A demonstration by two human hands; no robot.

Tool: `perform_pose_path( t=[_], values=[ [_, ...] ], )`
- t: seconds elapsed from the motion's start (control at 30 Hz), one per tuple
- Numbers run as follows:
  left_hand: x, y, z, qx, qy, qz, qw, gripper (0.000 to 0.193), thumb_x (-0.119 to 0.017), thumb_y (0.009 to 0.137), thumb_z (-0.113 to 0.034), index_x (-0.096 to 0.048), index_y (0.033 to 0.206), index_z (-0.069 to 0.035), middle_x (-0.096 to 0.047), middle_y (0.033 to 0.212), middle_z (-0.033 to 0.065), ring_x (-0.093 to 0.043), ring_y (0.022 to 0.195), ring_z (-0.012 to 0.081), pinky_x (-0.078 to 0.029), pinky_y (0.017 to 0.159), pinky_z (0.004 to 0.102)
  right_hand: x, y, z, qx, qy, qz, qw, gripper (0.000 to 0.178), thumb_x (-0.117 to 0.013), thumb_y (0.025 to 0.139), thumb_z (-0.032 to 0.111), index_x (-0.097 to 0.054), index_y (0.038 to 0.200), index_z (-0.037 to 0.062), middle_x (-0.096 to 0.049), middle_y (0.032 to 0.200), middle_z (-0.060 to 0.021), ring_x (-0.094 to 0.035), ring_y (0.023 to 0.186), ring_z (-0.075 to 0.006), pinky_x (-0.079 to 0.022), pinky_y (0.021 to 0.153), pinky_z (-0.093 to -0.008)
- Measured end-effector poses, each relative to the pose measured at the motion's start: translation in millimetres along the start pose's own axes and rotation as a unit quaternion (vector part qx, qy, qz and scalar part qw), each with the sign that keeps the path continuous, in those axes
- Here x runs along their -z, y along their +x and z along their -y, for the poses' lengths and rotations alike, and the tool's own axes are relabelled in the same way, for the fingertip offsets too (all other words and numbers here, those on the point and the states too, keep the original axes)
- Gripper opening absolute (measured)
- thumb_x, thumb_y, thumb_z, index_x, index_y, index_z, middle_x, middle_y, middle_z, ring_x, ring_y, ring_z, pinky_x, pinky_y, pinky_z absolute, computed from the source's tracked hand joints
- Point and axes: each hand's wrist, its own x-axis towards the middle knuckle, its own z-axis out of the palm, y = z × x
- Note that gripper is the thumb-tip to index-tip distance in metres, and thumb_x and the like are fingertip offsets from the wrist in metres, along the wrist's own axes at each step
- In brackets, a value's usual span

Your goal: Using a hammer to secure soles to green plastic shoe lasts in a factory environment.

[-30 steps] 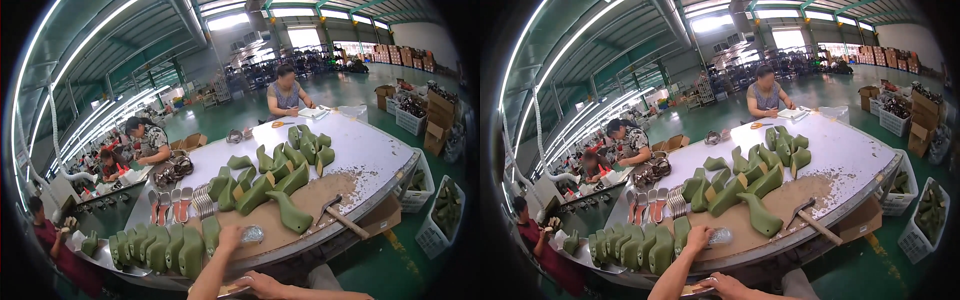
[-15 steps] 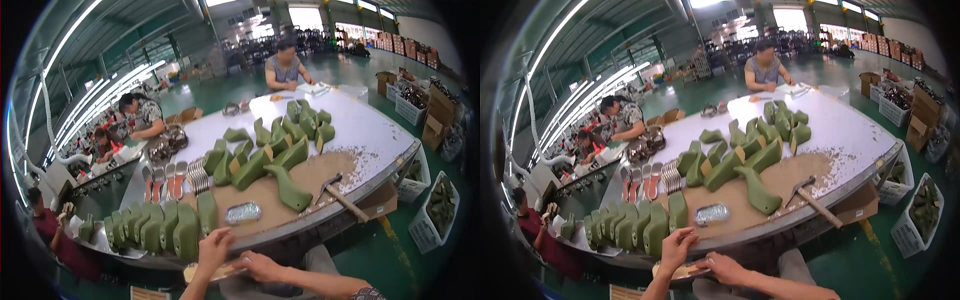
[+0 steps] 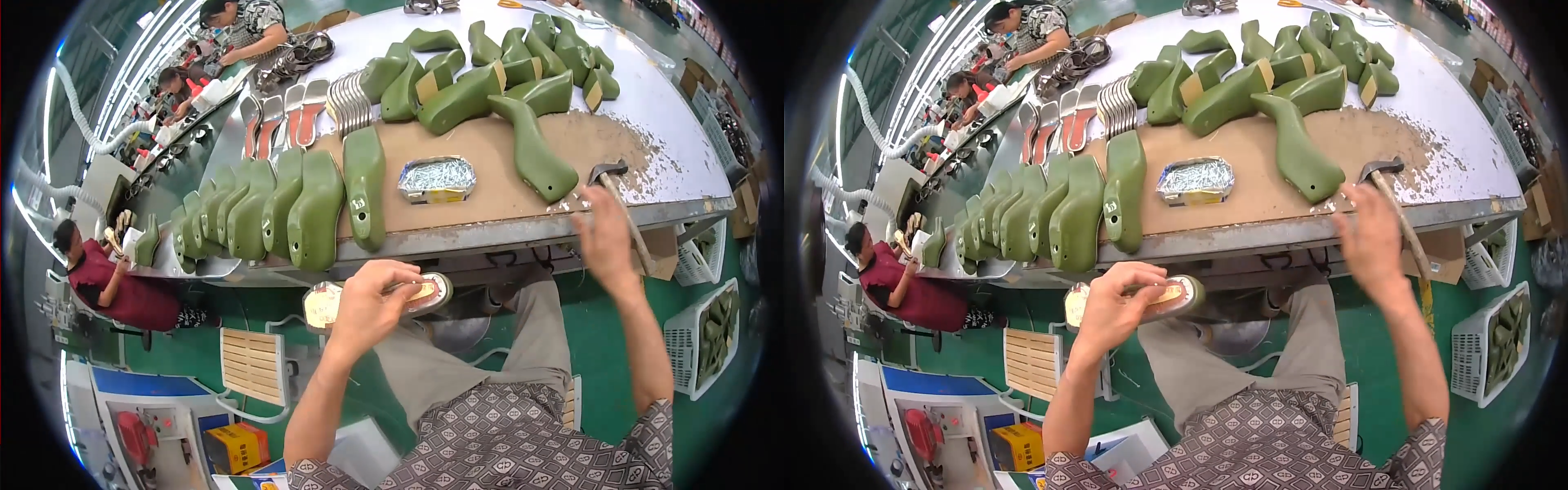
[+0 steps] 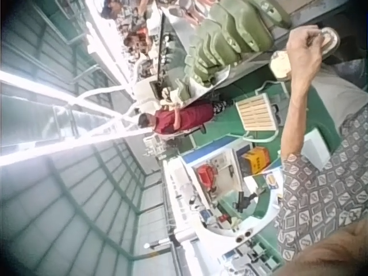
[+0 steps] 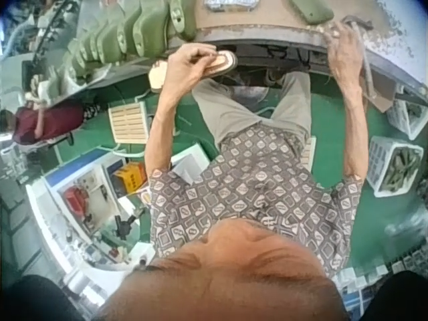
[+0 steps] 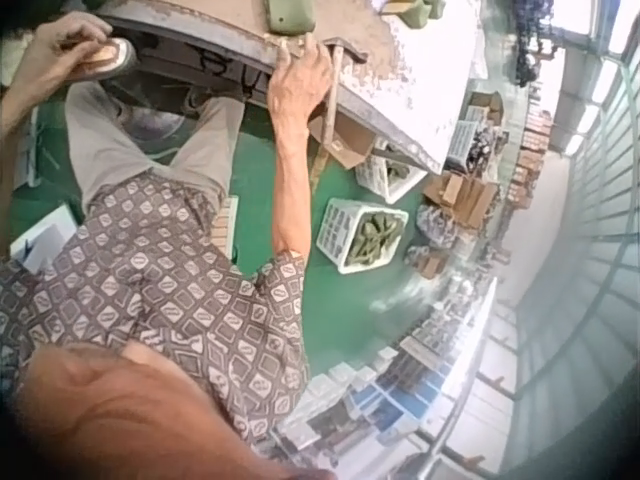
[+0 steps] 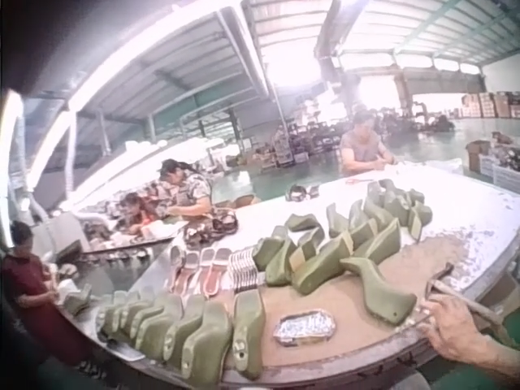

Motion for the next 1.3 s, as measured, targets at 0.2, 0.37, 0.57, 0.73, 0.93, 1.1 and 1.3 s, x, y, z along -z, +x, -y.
perform_pose_path(
  t=[0.2,0.37,0.57,0.73,0.93,1.1,1.3],
  values=[
    [-0.4,1.9,-1.8,-0.033,0.133,0.058,0.989,0.009,-0.067,0.083,-0.005,-0.068,0.092,-0.002,-0.070,0.102,0.0113,-0.067,0.091,0.0215,-0.052,0.082,0.0310,14.4,-16.4,-84.4,-0.112,-0.181,0.196,0.957,0.058,-0.058,0.091,0.012,-0.038,0.144,0.0257,-0.055,0.109,-0.0159,-0.055,0.101,-0.0346,-0.048,0.083,-0.0441],
    [-3.4,2.7,-3.7,0.034,0.117,0.068,0.990,0.009,-0.066,0.085,-0.005,-0.066,0.093,-0.001,-0.070,0.102,0.0109,-0.067,0.089,0.0194,-0.052,0.081,0.0301,20.6,-14.0,-82.7,-0.072,-0.032,0.105,0.991,0.053,-0.044,0.096,0.003,-0.036,0.146,0.0194,-0.053,0.084,-0.0136,-0.054,0.066,-0.0283,-0.049,0.068,-0.0386],
    [-2.7,4.7,-4.6,0.035,0.115,0.077,0.990,0.009,-0.067,0.084,-0.006,-0.066,0.092,-0.001,-0.070,0.101,0.0111,-0.067,0.088,0.0194,-0.052,0.080,0.0302,49.8,-47.4,17.4,-0.203,0.316,0.043,0.926,0.041,-0.040,0.103,0.014,-0.039,0.144,0.0096,-0.043,0.070,0.0020,-0.035,0.055,-0.0066,-0.033,0.051,-0.0223],
    [-0.6,6.1,-0.3,-0.029,0.144,0.082,0.986,0.010,-0.068,0.083,-0.005,-0.068,0.092,-0.002,-0.070,0.101,0.0116,-0.068,0.089,0.0218,-0.053,0.080,0.0311,79.9,-39.2,70.9,-0.182,0.365,0.250,0.878,0.043,-0.054,0.094,0.001,-0.046,0.137,0.0016,-0.063,0.086,-0.0083,-0.048,0.064,-0.0091,-0.044,0.061,-0.0246],
    [-3.3,4.2,2.5,-0.030,0.115,0.060,0.991,0.011,-0.069,0.080,-0.009,-0.069,0.090,-0.005,-0.070,0.099,0.0096,-0.066,0.090,0.0279,-0.052,0.079,0.0360,97.1,-7.0,107.7,0.005,0.417,0.155,0.896,0.044,-0.055,0.091,-0.004,-0.049,0.135,0.0013,-0.066,0.114,-0.0164,-0.062,0.077,-0.0167,-0.050,0.071,-0.0267],
    [-2.5,1.6,-0.2,-0.014,0.147,0.061,0.987,0.011,-0.070,0.080,-0.011,-0.069,0.090,-0.006,-0.069,0.092,0.0092,-0.066,0.086,0.0277,-0.052,0.075,0.0364,102.2,16.8,130.9,0.035,0.477,0.153,0.865,0.046,-0.057,0.089,-0.005,-0.052,0.134,0.0019,-0.068,0.106,-0.0160,-0.066,0.074,-0.0224,-0.053,0.068,-0.0289],
    [-8.0,4.5,2.6,-0.037,0.145,0.068,0.986,0.020,-0.071,0.081,-0.020,-0.061,0.079,-0.003,-0.062,0.079,0.0136,-0.060,0.078,0.0356,-0.047,0.066,0.0430,79.5,14.6,138.9,0.048,0.399,0.236,0.885,0.047,-0.060,0.090,0.002,-0.050,0.135,0.0062,-0.066,0.089,-0.0180,-0.065,0.072,-0.0320,-0.054,0.067,-0.0342]
  ],
)
